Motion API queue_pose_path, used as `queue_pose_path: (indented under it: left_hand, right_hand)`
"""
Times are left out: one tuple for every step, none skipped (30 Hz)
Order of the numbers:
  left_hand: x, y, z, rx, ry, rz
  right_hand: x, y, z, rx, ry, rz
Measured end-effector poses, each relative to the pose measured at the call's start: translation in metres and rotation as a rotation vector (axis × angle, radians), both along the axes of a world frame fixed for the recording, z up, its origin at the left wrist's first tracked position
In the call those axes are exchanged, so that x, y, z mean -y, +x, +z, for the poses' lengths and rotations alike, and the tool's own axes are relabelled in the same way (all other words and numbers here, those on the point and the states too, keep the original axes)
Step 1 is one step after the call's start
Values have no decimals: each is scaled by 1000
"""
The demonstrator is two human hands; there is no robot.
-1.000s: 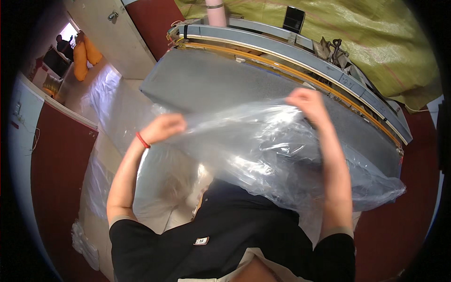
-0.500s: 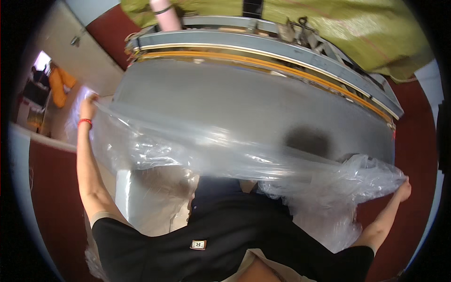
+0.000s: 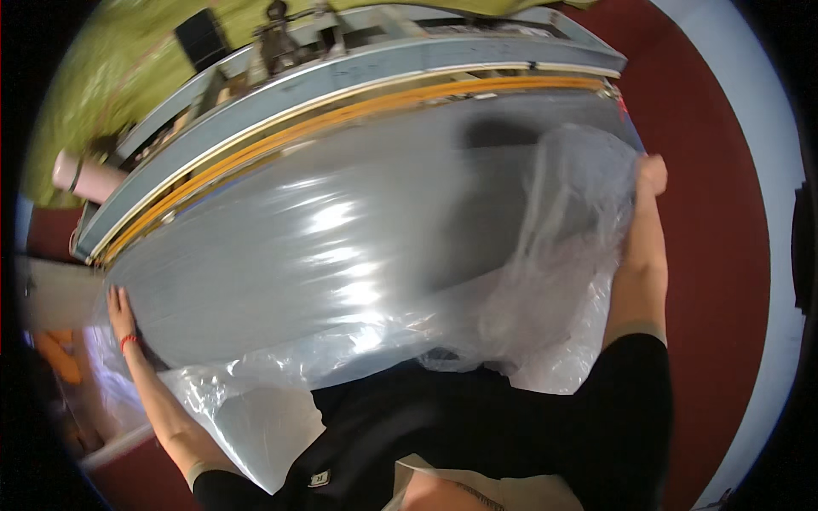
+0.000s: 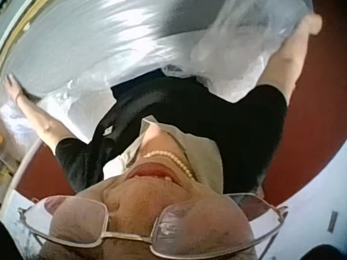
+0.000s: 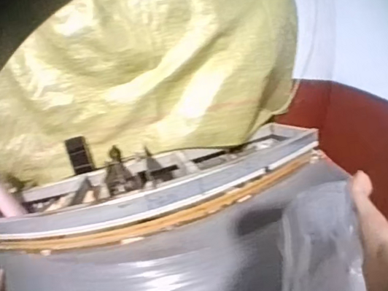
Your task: Adjusting and smoothing a large plastic sheet over a curved metal machine component.
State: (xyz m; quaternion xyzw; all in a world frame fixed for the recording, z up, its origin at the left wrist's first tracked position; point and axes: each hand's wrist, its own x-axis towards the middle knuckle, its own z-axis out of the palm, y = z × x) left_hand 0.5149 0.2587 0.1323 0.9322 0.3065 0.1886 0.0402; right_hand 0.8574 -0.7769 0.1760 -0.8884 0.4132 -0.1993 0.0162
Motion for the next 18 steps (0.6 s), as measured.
queue_pose_path:
  left_hand:
    - [-21, -26, 0, 23, 10, 78]
    - [-24, -30, 1, 42, 4, 209]
    - [-16, -16, 5, 39, -1, 190]
    - [8, 6, 16, 282, -5, 166]
    - [41, 25, 27, 529, -12, 148]
    - [111, 61, 44, 585, -224, -88]
    - [239, 99, 78, 547, -687, -262]
    - [329, 110, 99, 293, -976, -602]
    - [402, 106, 111, 50, -1249, -727]
    - [446, 97, 104, -183, -1459, -909]
    - [497, 90, 102, -358, -1589, -993]
    - [530, 79, 84, -359, -1658, -1115]
    - [560, 83, 69, -386, -1604, -1211]
    - [593, 89, 66, -344, -1821, -1051]
    - [617, 95, 65, -294, -2027, -878]
    - [625, 104, 65, -278, -2017, -880]
    - [628, 110, 66, -343, -2150, -963]
    - [627, 113, 68, -408, -2279, -1048]
  right_hand:
    - [-5, 7, -4, -14, 19, 13]
    - [-11, 8, -4, 5, -1, 17]
    - [-17, 9, -1, 28, -23, 27]
    - [-14, 11, -1, 26, -23, 6]
    - [-12, 13, -1, 25, -29, 1]
    - [-6, 8, -4, 16, -35, -5]
    - [3, -4, 2, 16, -47, -30]
    - [3, -7, 9, 33, -51, -34]
    - [0, -6, 11, 49, -45, -24]
    - [0, -6, 13, 52, -35, -13]
    - [-3, -5, 12, 48, -37, -9]
    - [-12, -1, 10, 45, -26, 13]
    - [-16, 1, 8, 53, -13, 31]
    - [-11, 2, 5, 51, -15, 16]
    - [-6, 3, 4, 50, -17, 2]
    - [-3, 1, 6, 61, -12, 13]
    - [-6, -1, 5, 52, -13, 37]
    - [-8, -2, 3, 42, -12, 65]
